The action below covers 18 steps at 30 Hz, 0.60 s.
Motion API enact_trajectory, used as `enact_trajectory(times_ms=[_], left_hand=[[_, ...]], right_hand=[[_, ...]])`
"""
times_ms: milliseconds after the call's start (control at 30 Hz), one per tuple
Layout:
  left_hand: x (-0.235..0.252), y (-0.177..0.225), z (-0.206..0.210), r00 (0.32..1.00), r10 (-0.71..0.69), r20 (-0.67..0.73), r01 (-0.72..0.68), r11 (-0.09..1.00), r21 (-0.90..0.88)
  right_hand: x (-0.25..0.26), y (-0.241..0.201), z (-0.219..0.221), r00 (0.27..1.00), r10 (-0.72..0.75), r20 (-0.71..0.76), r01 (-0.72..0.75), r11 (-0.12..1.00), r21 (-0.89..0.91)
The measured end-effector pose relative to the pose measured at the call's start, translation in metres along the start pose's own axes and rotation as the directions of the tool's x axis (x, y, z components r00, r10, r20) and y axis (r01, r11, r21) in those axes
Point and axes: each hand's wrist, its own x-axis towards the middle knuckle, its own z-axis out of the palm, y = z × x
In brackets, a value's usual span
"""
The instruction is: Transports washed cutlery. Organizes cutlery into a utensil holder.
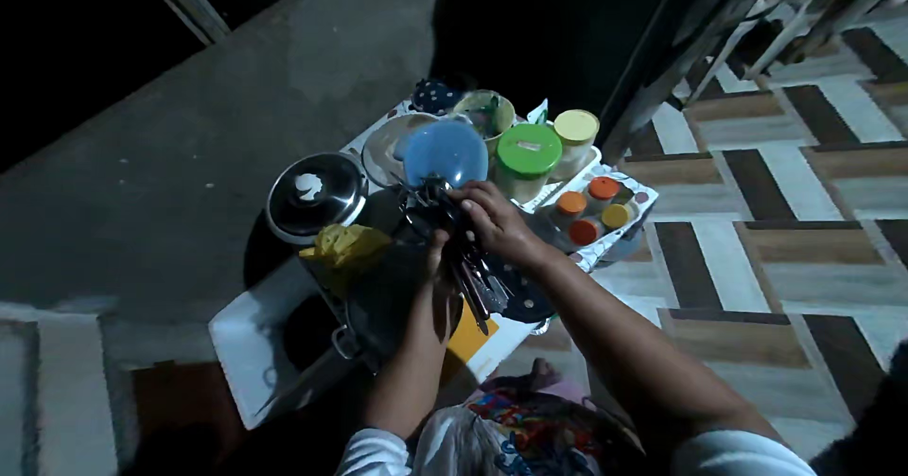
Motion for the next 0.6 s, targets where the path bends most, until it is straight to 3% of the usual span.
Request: enact_trajectory(times_ms=[100,200,300,367,400,467,533,600], left_hand=[[0.007,-0.001,-0.001,0.999,0.039,-0.012,-0.039,0.999,-0.008],[0.027,-0.016,-0.013,0.961,0.133,0.242,-0.059,0.955,-0.29],[0.053,-0.029,-0.02,0.848,0.219,0.482,0.092,0.835,-0.542],[0.062,-0.029,-0.018,0.834,0.25,0.492,0.109,0.799,-0.591],[0.064,-0.029,-0.017,0.834,0.262,0.486,0.103,0.792,-0.602],[0.064,-0.025,-0.016,0.842,0.257,0.475,0.115,0.775,-0.622],[0.06,-0.017,-0.015,0.863,0.234,0.447,0.131,0.751,-0.647],[0.058,-0.009,-0.012,0.896,0.206,0.393,0.14,0.709,-0.691]], right_hand=[[0.01,0.011,0.0,0.998,-0.039,0.039,0.039,0.999,0.014],[0.022,0.02,-0.009,0.991,0.004,0.133,-0.027,0.985,0.173],[0.04,0.042,-0.023,0.982,0.153,0.113,-0.189,0.847,0.497],[0.055,0.062,-0.032,0.934,0.358,-0.008,-0.289,0.766,0.575],[0.059,0.074,-0.035,0.881,0.464,-0.088,-0.345,0.76,0.551],[0.061,0.109,-0.038,0.8,0.57,-0.186,-0.495,0.803,0.331],[0.054,0.143,-0.033,0.766,0.64,-0.064,-0.639,0.769,0.039],[0.047,0.171,-0.017,0.719,0.685,0.115,-0.669,0.727,-0.152]])
